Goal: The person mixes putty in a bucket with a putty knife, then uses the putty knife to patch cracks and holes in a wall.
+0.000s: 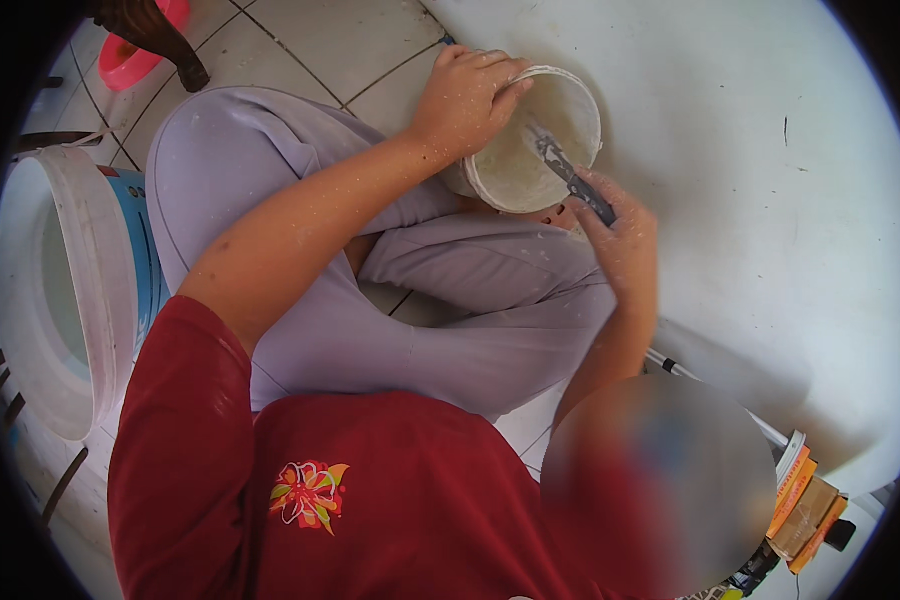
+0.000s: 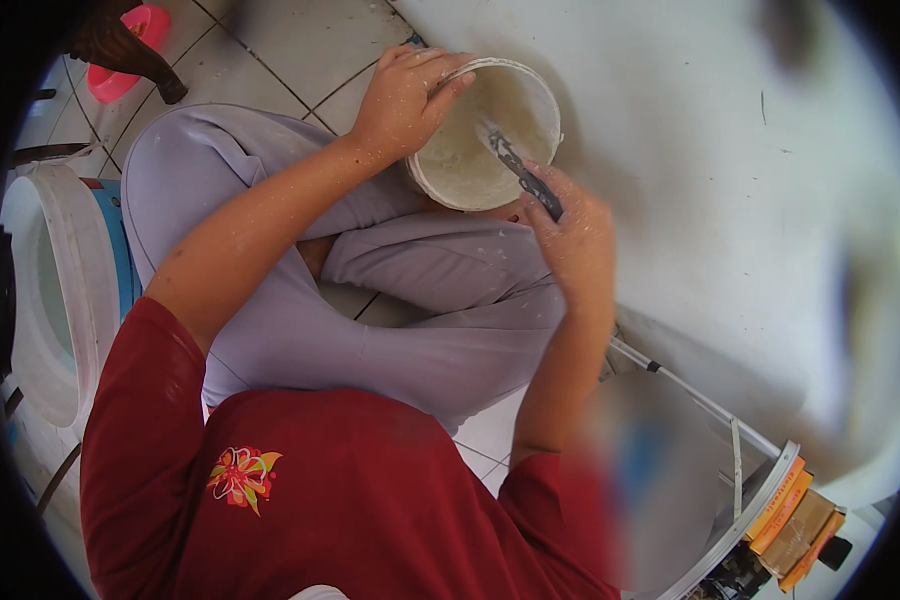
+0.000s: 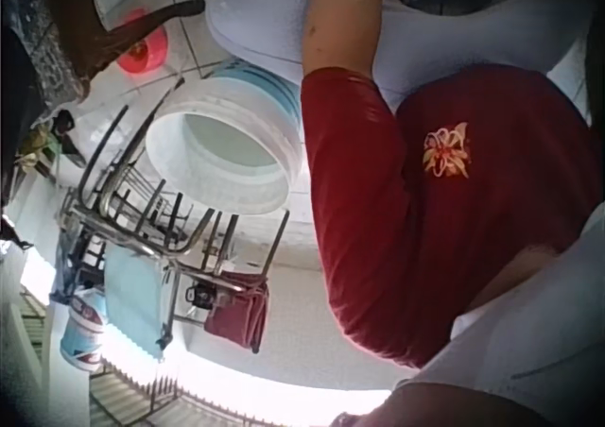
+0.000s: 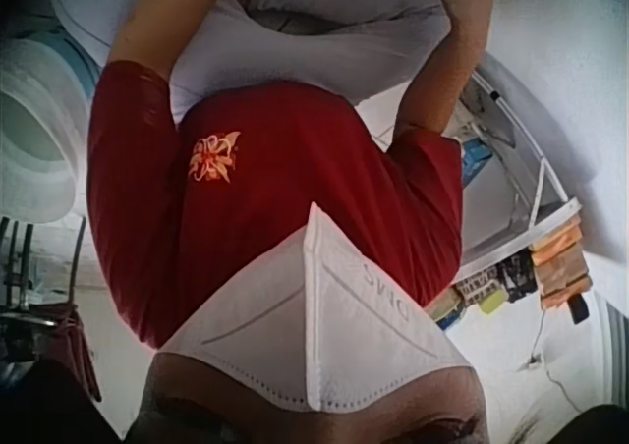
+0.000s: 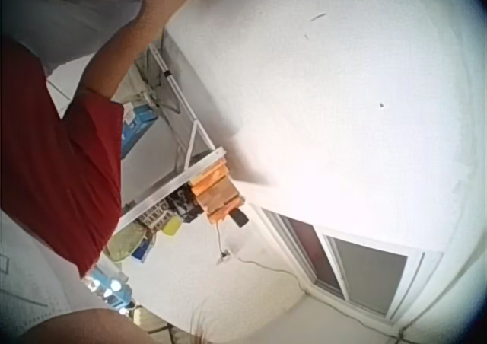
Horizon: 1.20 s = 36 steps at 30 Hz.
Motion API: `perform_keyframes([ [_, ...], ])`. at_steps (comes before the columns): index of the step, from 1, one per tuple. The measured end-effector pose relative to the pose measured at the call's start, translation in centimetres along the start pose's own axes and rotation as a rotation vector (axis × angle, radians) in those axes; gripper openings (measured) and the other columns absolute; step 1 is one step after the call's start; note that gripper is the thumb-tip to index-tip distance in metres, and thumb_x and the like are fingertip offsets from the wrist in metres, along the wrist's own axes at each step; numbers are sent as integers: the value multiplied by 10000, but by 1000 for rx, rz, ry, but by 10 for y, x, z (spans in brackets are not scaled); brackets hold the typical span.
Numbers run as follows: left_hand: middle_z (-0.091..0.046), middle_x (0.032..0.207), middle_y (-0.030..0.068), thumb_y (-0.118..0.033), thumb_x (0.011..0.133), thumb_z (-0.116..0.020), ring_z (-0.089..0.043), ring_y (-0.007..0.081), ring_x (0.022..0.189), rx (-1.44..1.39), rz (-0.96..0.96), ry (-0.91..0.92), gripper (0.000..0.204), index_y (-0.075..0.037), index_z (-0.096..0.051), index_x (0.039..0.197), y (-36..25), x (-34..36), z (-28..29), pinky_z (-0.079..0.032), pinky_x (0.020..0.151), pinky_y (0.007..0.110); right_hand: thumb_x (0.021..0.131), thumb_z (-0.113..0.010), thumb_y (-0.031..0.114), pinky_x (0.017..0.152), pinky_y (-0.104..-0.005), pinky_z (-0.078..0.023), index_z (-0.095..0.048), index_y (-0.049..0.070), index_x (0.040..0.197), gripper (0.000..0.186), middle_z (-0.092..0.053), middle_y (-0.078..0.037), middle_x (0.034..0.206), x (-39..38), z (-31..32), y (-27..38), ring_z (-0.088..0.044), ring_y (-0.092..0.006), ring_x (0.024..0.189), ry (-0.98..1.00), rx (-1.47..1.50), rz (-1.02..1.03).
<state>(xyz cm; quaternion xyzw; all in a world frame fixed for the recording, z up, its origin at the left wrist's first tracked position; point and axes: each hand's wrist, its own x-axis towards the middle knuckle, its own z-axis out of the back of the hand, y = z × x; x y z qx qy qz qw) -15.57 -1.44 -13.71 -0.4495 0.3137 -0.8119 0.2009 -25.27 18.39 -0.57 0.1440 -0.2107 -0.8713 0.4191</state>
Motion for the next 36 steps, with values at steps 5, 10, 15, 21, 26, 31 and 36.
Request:
perform_keyframes([
  [5,-741,1080,122,-279,995,-619,-668,291,1033,6,-12,13,298,-72,-726,1181,-1,0,2,-408,1016,434,752,-696,37,840,-417,-548,-776,105,1041,308,-737,-126,1014,63,6,-9,-676,-329,976,274,-306,331],
  [10,-743,1066,112,-258,993,-628,-672,276,996,-8,40,77,277,-69,-736,1163,-4,3,7,-413,996,403,753,-622,-17,843,-446,-557,-786,90,943,273,-718,-128,957,91,-48,-29,-673,-332,986,405,-568,533],
  [15,-740,1027,108,-246,986,-633,-666,287,954,-28,3,16,272,-64,-737,1161,-3,-1,0,-425,967,391,745,-620,-26,853,-445,-561,-796,88,927,278,-720,-120,960,91,-54,-31,-671,-328,996,358,-516,529],
  [21,-737,1018,107,-246,984,-635,-664,296,947,-48,16,48,278,-59,-733,1165,-2,3,0,-433,961,397,734,-622,-46,875,-435,-556,-797,76,929,289,-721,-106,973,101,-61,-37,-665,-327,1010,349,-525,505],
  [26,-736,1002,100,-258,988,-635,-663,293,941,-30,66,86,279,-68,-733,1168,-3,4,0,-435,957,397,722,-617,-75,893,-438,-551,-798,76,936,319,-725,-101,957,104,-58,-40,-668,-328,1002,312,-426,542],
  [31,-739,988,102,-250,958,-657,-672,295,924,4,5,-51,255,-76,-751,1120,9,1,-6,-428,937,422,711,-626,-85,883,-452,-547,-789,69,918,305,-722,-101,973,104,-61,-38,-669,-334,1000,337,-432,509],
  [36,-723,1064,215,-183,986,-627,-664,389,997,-36,81,94,271,46,-706,1108,-5,8,6,-474,901,460,719,-624,-78,874,-456,-544,-781,59,915,286,-717,-102,976,101,-50,-31,-665,-345,986,326,-422,432],
])
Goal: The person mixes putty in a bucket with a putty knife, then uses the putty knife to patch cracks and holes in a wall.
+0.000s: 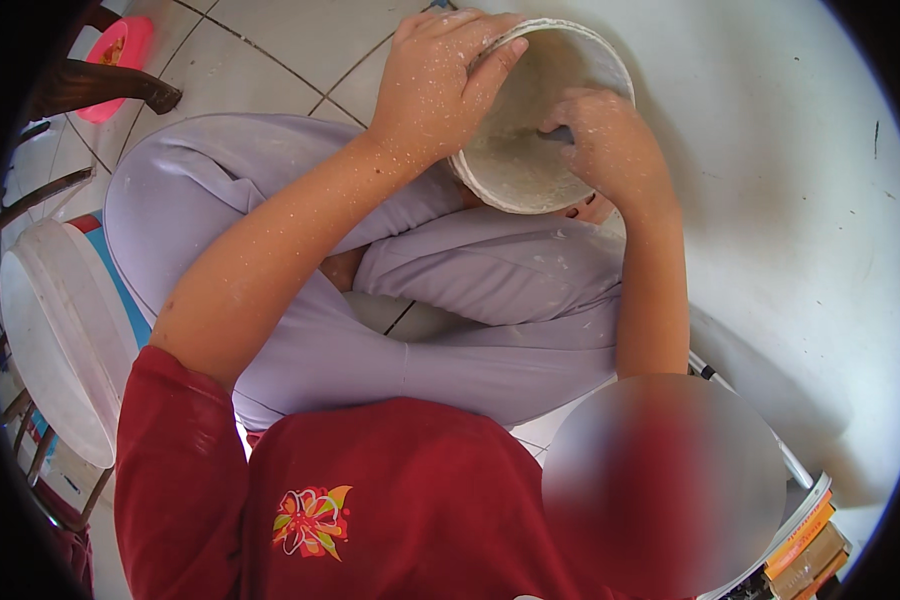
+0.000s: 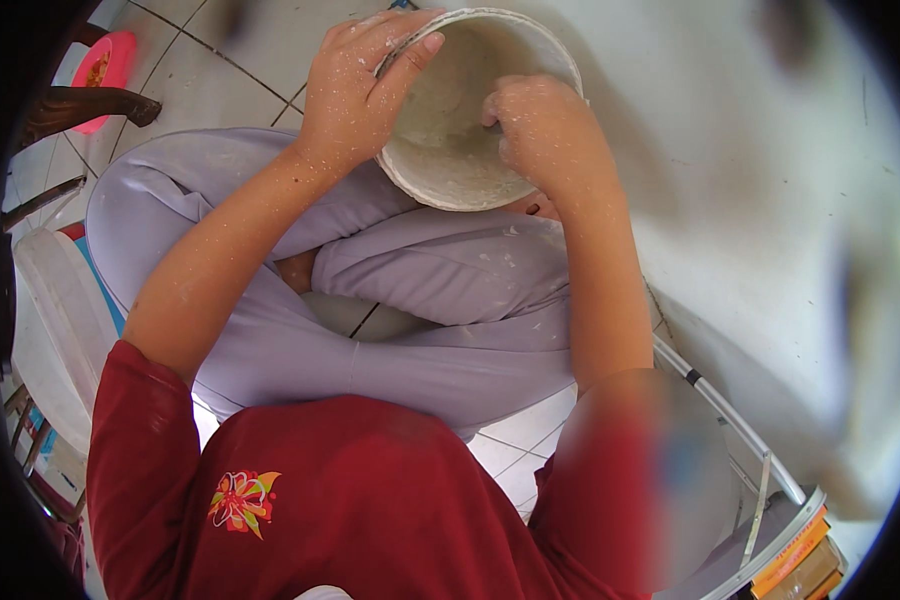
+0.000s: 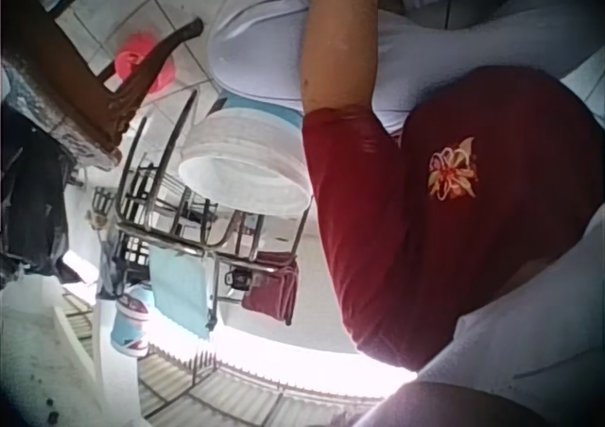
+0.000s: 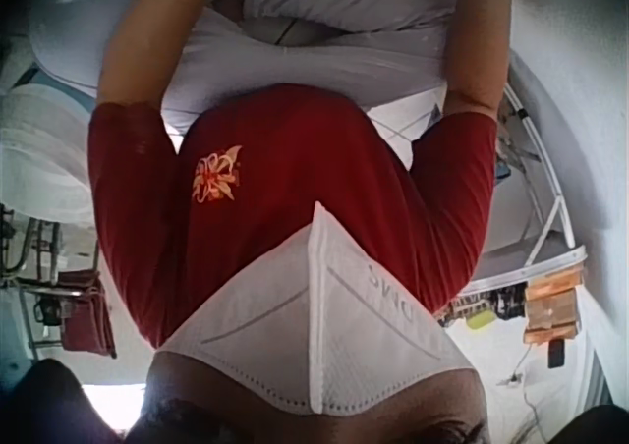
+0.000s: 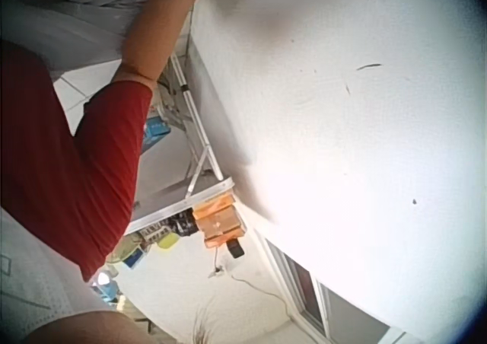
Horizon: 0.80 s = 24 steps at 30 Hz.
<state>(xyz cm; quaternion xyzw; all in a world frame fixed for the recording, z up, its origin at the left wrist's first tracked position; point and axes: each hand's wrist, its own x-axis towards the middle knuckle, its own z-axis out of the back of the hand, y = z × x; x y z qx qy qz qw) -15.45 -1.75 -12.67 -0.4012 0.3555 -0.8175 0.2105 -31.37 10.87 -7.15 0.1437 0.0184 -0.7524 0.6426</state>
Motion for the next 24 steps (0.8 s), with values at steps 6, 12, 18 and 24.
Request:
perform_keyframes([
  [6,-721,1048,224,-169,973,-634,-674,389,965,-30,-100,-66,264,46,-704,1111,-3,-3,-7,-475,898,464,737,-627,-42,885,-461,-540,-768,34,927,248,-712,-121,975,6,-13,-7,-661,-352,983,-121,-66,76],
  [12,-739,1002,99,-255,981,-638,-667,289,930,14,-111,-41,268,-79,-739,1155,5,-9,-12,-433,944,404,793,-602,-10,822,-465,-566,-755,2,860,168,-713,-153,935,-7,-25,8,-676,-362,951,-102,-84,80],
  [18,-744,1046,114,-266,1004,-626,-677,294,952,-32,49,93,283,-67,-741,1169,5,-14,-15,-469,928,375,795,-646,22,809,-463,-573,-753,5,847,120,-727,-173,906,-14,-30,13,-690,-375,897,4,-116,43],
  [24,-736,1053,157,-247,991,-640,-676,308,973,-133,174,80,300,-15,-722,1162,11,-11,-15,-501,886,390,766,-760,113,809,-477,-556,-732,26,936,193,-725,-193,917,0,-4,0,-690,-383,897,19,225,-54],
])
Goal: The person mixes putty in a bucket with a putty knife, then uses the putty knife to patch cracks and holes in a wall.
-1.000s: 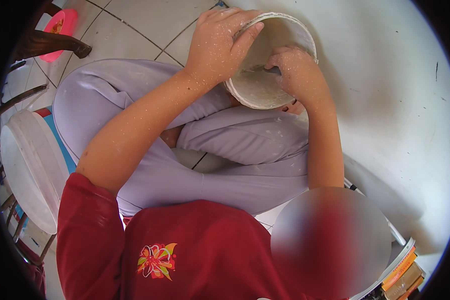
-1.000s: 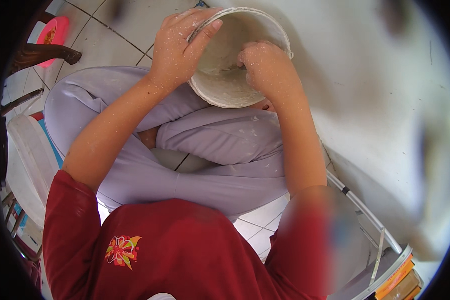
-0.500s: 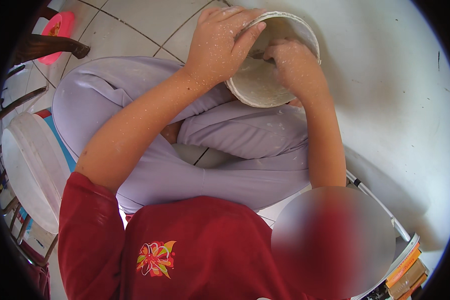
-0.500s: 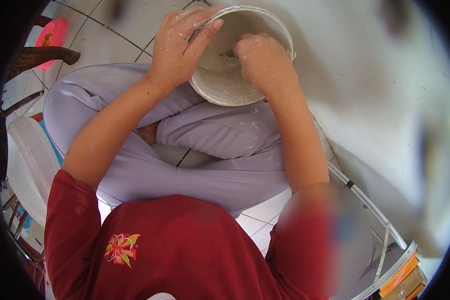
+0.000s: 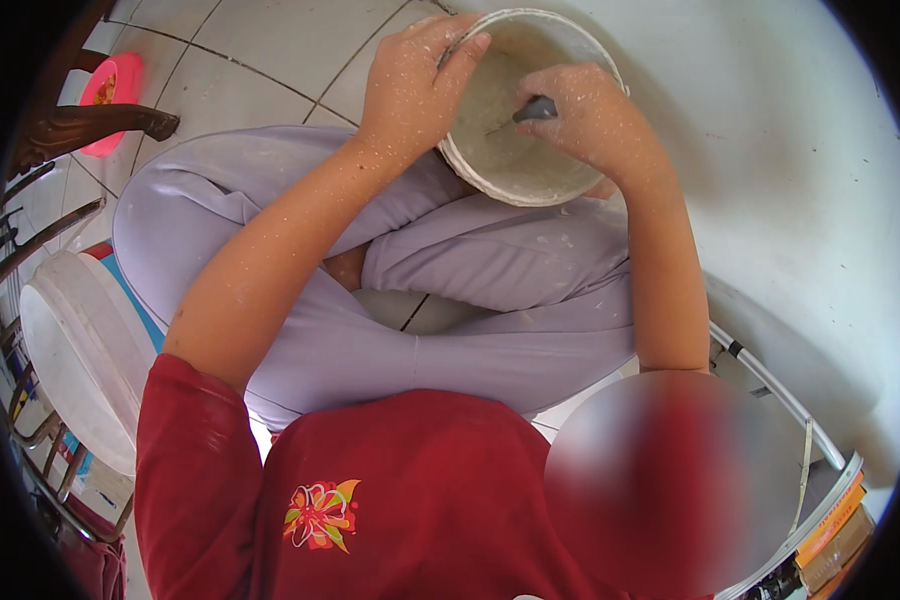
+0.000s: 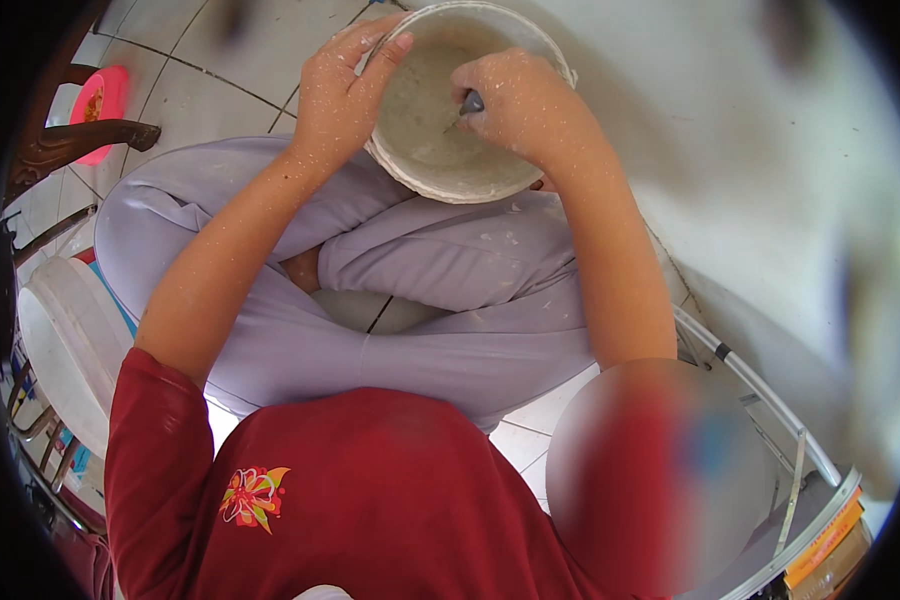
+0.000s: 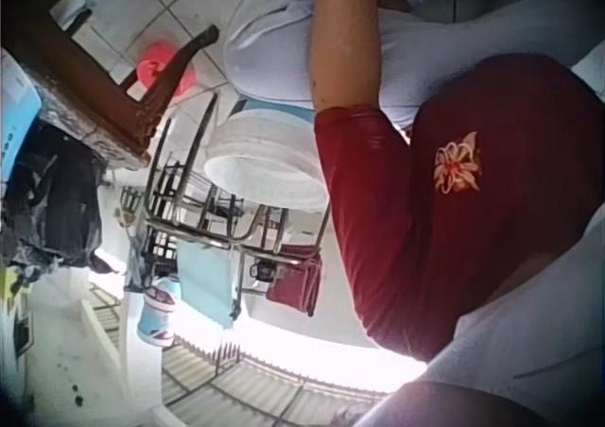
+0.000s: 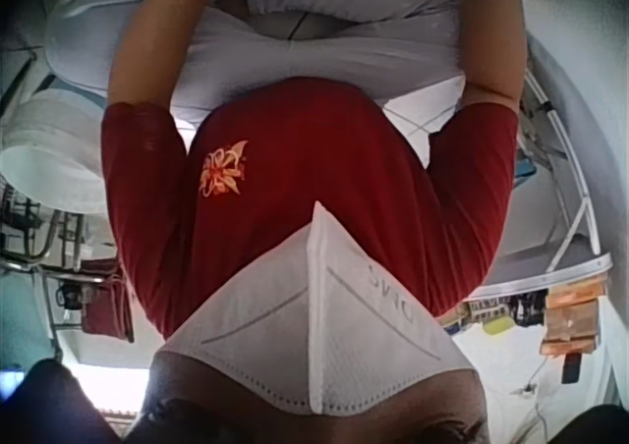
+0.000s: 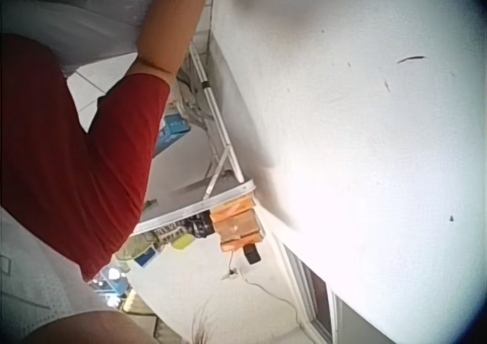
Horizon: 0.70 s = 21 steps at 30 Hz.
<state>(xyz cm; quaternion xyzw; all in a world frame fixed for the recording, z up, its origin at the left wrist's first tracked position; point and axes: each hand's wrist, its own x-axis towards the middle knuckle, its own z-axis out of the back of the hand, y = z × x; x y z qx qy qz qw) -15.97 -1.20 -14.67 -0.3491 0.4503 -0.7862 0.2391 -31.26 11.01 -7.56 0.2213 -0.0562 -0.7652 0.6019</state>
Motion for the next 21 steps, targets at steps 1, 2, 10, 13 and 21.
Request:
perform_keyframes([
  [1,-746,1086,148,-256,999,-651,-695,252,1006,36,22,-20,310,-16,-729,1180,2,0,0,-512,919,353,768,-779,137,805,-485,-548,-716,34,981,245,-723,-197,927,2,1,2,-688,-387,903,-5,108,-53],
  [2,-746,1086,148,-256,999,-651,-695,252,1006,35,20,-15,310,-16,-729,1180,4,0,-1,-512,919,353,768,-779,137,805,-485,-548,-716,34,981,245,-723,-197,927,4,-5,0,-688,-387,903,-7,110,-57],
  [10,-740,1105,132,-243,1001,-642,-662,216,984,18,146,-53,325,-17,-710,1225,18,-3,0,-506,894,334,806,-752,163,763,-511,-528,-614,38,1043,301,-695,-213,887,19,-16,3,-675,-424,859,-155,53,-30],
  [13,-740,1105,132,-234,1004,-639,-660,211,982,34,180,-49,322,-17,-707,1231,16,-2,-2,-507,880,333,808,-721,138,727,-482,-503,-576,57,1033,280,-672,-207,844,11,-15,-2,-649,-412,815,-61,55,16],
  [21,-738,1067,129,-228,1001,-644,-660,204,953,2,173,-65,313,-15,-712,1220,9,-2,-3,-510,859,318,807,-737,110,754,-501,-517,-584,50,1035,282,-681,-213,862,29,-35,-11,-663,-411,825,-135,189,87],
])
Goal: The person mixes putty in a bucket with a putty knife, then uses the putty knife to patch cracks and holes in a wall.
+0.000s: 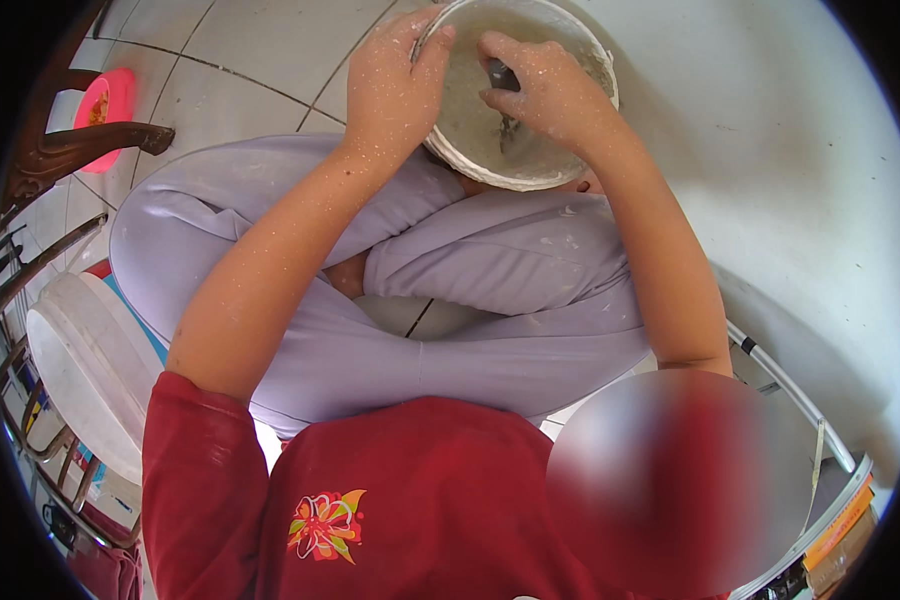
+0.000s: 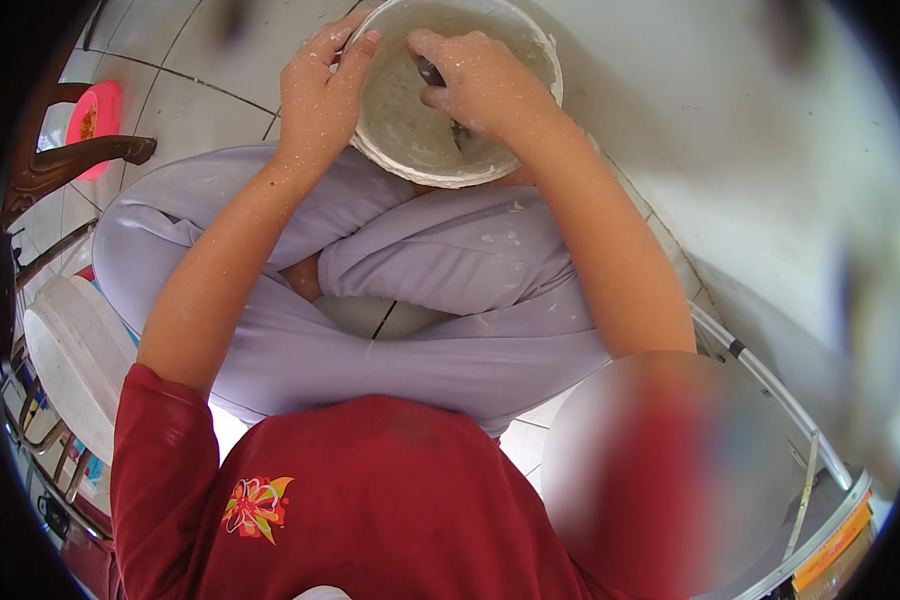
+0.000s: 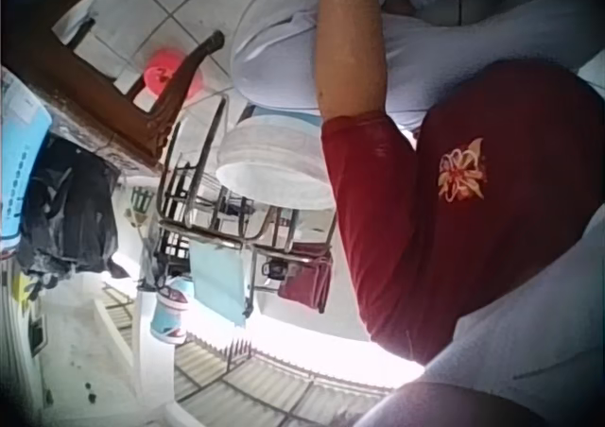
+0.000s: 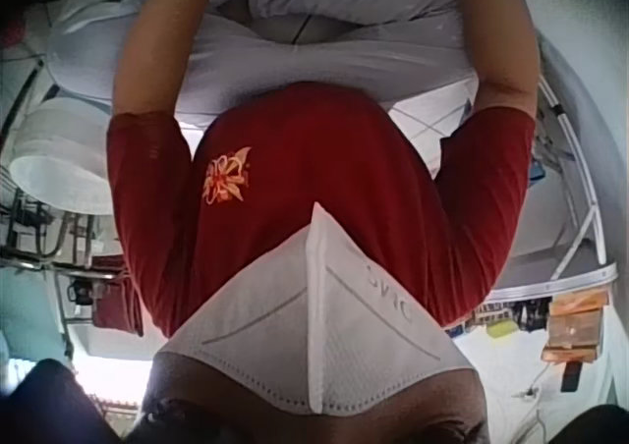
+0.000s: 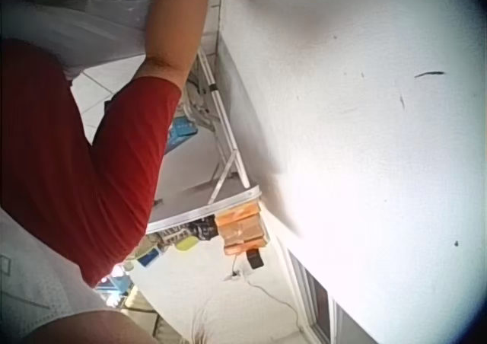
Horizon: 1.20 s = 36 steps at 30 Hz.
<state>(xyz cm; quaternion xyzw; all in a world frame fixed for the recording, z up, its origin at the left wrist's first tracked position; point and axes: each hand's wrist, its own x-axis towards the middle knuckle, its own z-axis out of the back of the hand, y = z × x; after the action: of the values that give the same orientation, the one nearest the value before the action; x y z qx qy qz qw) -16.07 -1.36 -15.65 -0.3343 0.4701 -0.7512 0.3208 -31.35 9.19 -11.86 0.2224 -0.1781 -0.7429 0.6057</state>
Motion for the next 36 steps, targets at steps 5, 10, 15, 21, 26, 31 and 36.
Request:
perform_keyframes([
  [5,-738,1070,126,-232,1001,-646,-657,202,943,-9,27,23,310,-14,-716,1210,0,1,3,-512,851,317,839,-745,145,707,-467,-489,-535,56,974,265,-638,-192,784,6,13,5,-606,-368,720,-138,39,-5],
  [10,-740,1086,126,-251,1001,-645,-665,211,962,8,24,7,321,-15,-718,1206,2,1,3,-515,863,324,818,-752,133,700,-493,-477,-502,39,950,298,-657,-207,825,2,8,9,-618,-426,770,-9,76,-55],
  [15,-742,1089,132,-251,998,-646,-670,222,982,-2,-7,17,321,-17,-718,1206,1,1,1,-516,876,330,821,-750,135,695,-498,-476,-498,40,945,297,-661,-203,822,-10,17,11,-622,-430,780,1,-14,-28],
  [21,-727,1105,194,-197,976,-651,-679,319,1003,62,-82,7,287,7,-712,1168,-1,3,0,-490,940,416,824,-753,143,702,-481,-487,-509,43,924,283,-645,-188,793,-1,10,6,-620,-402,759,-124,-10,-19],
  [26,-708,1044,212,-197,974,-616,-667,405,950,53,-155,-43,271,8,-707,1126,1,2,1,-519,852,452,828,-745,137,714,-509,-513,-532,29,930,259,-680,-195,812,-14,10,13,-659,-432,802,4,-61,-17],
  [31,-724,1079,200,-205,986,-632,-685,350,1018,53,-100,8,287,8,-710,1163,-3,0,2,-514,913,394,835,-714,99,703,-477,-493,-505,24,936,244,-660,-175,815,-37,14,15,-613,-425,749,99,-61,-100],
  [36,-718,1087,218,-211,989,-626,-678,391,1012,62,-130,-23,292,12,-705,1160,4,3,-2,-520,898,422,831,-711,89,701,-474,-491,-502,13,918,238,-661,-177,823,-35,24,13,-610,-423,751,164,-96,-73],
])
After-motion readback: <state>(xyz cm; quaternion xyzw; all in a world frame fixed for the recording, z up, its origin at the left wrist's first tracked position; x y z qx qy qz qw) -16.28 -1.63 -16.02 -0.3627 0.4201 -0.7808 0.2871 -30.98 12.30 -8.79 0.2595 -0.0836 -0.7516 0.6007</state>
